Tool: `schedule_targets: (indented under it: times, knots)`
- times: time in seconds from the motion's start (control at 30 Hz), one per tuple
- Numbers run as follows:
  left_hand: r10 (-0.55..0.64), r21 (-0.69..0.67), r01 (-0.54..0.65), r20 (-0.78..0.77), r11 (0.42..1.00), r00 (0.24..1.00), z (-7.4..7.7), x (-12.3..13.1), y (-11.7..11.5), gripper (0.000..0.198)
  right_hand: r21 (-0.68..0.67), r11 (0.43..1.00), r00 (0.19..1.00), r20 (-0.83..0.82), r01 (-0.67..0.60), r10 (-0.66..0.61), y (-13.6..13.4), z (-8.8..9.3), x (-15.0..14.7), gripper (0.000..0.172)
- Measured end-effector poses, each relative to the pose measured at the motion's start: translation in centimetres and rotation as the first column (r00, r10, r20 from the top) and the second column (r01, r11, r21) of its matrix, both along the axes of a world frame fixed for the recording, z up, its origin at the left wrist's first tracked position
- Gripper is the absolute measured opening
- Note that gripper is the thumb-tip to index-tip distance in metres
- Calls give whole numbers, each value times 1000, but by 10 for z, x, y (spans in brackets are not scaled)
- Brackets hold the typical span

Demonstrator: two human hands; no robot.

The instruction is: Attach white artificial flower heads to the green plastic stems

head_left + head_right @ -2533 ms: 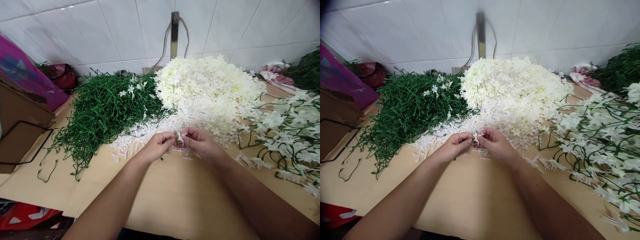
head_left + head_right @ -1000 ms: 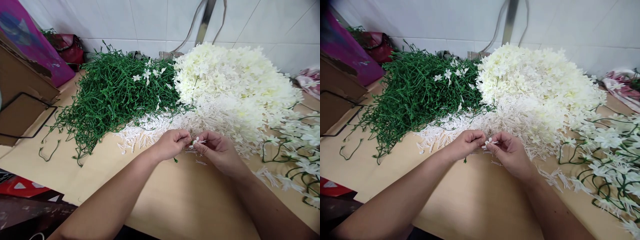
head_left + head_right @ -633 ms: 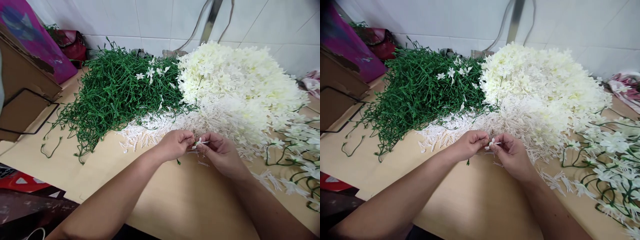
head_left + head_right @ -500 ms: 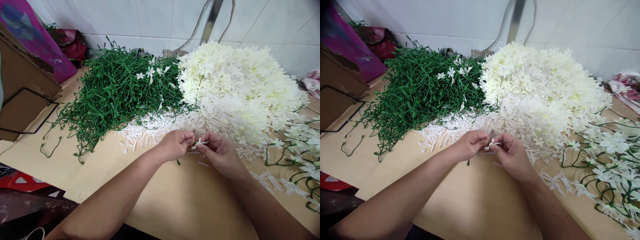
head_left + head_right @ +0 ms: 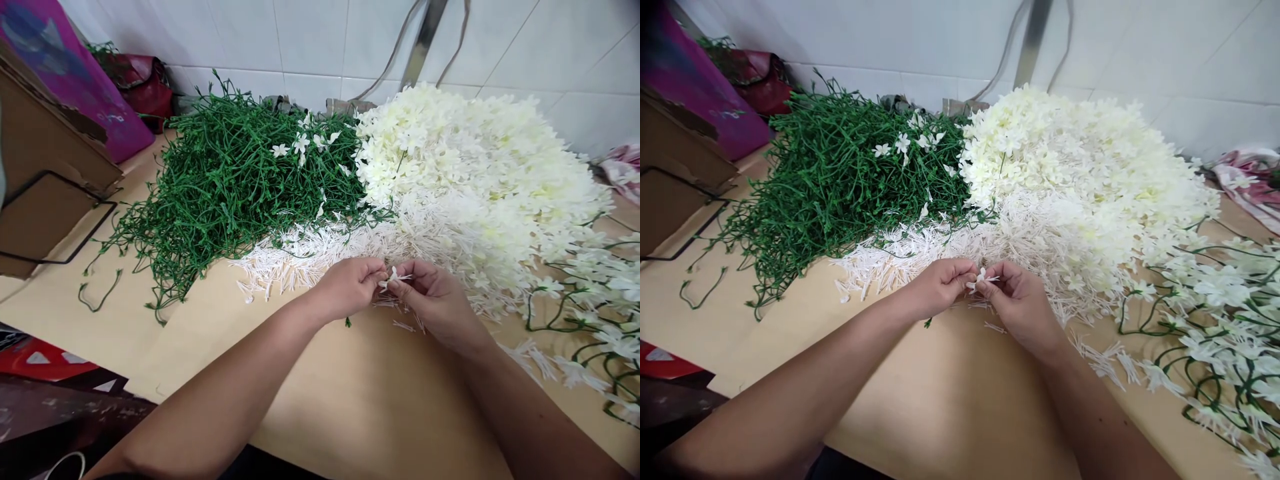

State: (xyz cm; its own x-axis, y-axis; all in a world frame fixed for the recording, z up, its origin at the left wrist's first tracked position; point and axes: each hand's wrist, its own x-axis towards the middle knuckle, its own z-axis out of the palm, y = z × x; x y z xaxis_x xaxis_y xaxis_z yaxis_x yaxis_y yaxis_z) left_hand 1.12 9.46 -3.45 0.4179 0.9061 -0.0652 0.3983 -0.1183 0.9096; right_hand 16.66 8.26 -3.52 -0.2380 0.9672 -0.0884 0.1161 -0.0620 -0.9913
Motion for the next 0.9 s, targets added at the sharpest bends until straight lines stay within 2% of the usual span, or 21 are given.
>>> schedule_targets:
  times: [0.13, 0.27, 0.57, 0.9]
  knots:
    - [-24, -70, 29, 65, 997, 998, 5, -3, 2, 32, -7, 1000, 996, -83, -23, 23, 0, 4, 2, 23]
    - [-46, -80, 50, 48, 996, 998, 8, -5, 2, 34, -33, 999, 991, -129, -37, 32, -1, 6, 3, 24]
    - [-7, -46, 8, 18, 999, 1000, 6, 0, -1, 29, 27, 999, 999, -49, 21, -20, -4, 3, -1, 25]
    - [8, -106, -2, 59, 994, 998, 8, 3, -4, 29, 64, 998, 999, -42, 11, -8, -6, 6, -8, 27]
